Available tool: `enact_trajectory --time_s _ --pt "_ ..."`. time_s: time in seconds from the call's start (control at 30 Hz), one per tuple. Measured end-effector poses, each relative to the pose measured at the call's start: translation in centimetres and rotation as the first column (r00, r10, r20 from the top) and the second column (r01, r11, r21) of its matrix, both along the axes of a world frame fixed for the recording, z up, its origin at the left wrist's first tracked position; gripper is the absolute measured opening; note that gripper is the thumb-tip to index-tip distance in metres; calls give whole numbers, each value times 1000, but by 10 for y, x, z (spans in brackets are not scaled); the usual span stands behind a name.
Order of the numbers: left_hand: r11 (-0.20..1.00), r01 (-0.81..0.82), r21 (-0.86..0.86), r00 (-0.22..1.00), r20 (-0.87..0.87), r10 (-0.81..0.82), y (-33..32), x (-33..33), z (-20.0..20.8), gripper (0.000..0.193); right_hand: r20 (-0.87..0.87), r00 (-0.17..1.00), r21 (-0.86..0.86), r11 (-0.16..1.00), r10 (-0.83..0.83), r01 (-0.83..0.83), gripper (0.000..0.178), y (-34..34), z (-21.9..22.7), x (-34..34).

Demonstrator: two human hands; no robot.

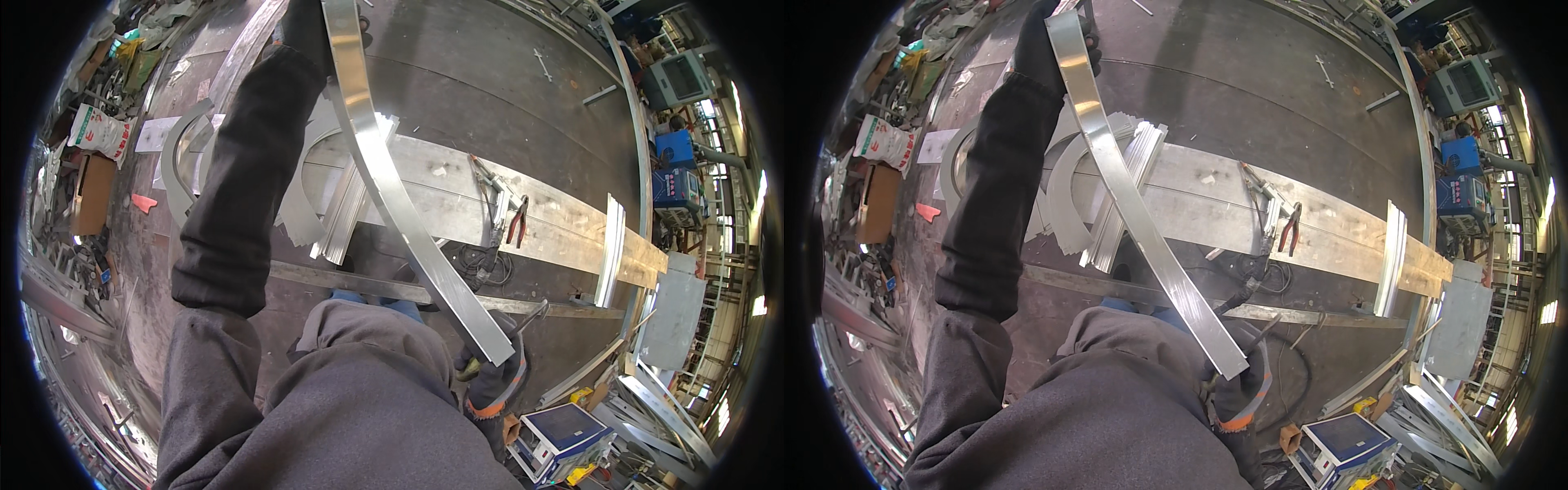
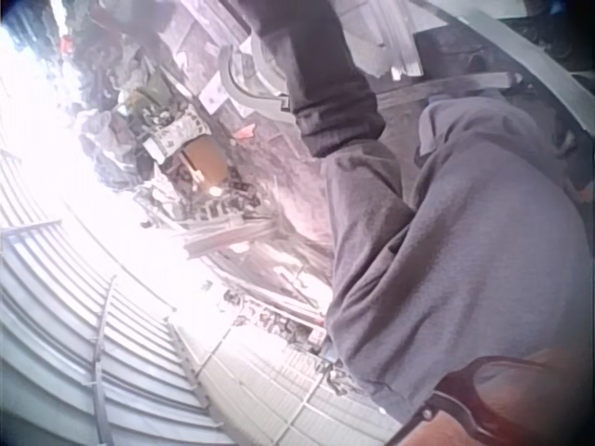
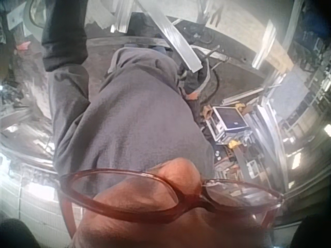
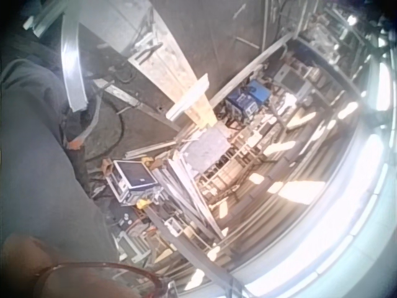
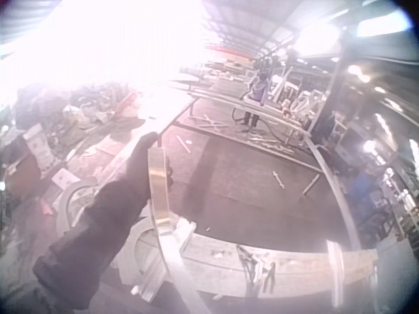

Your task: The person welds curved metal pieces to a rectangular metal frame using a handheld welding torch. They repeatedly position the curved pieces, weld them in place, and inspect the joints. The work is performed on a metal workbench in a workshop.

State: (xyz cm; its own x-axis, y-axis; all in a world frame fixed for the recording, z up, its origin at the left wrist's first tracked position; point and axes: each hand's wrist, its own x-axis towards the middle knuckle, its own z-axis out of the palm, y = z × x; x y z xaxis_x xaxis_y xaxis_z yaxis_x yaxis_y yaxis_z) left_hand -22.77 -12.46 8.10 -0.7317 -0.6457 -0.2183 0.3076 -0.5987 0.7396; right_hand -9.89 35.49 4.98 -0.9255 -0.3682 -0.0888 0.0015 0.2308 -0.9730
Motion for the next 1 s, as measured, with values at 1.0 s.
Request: enact_trajectory --time_s 1.0 --pt "988 135 71 982 -139 -124 4 10 -29 61 -364 849 60 919 384 -390 49 13 12 -20"
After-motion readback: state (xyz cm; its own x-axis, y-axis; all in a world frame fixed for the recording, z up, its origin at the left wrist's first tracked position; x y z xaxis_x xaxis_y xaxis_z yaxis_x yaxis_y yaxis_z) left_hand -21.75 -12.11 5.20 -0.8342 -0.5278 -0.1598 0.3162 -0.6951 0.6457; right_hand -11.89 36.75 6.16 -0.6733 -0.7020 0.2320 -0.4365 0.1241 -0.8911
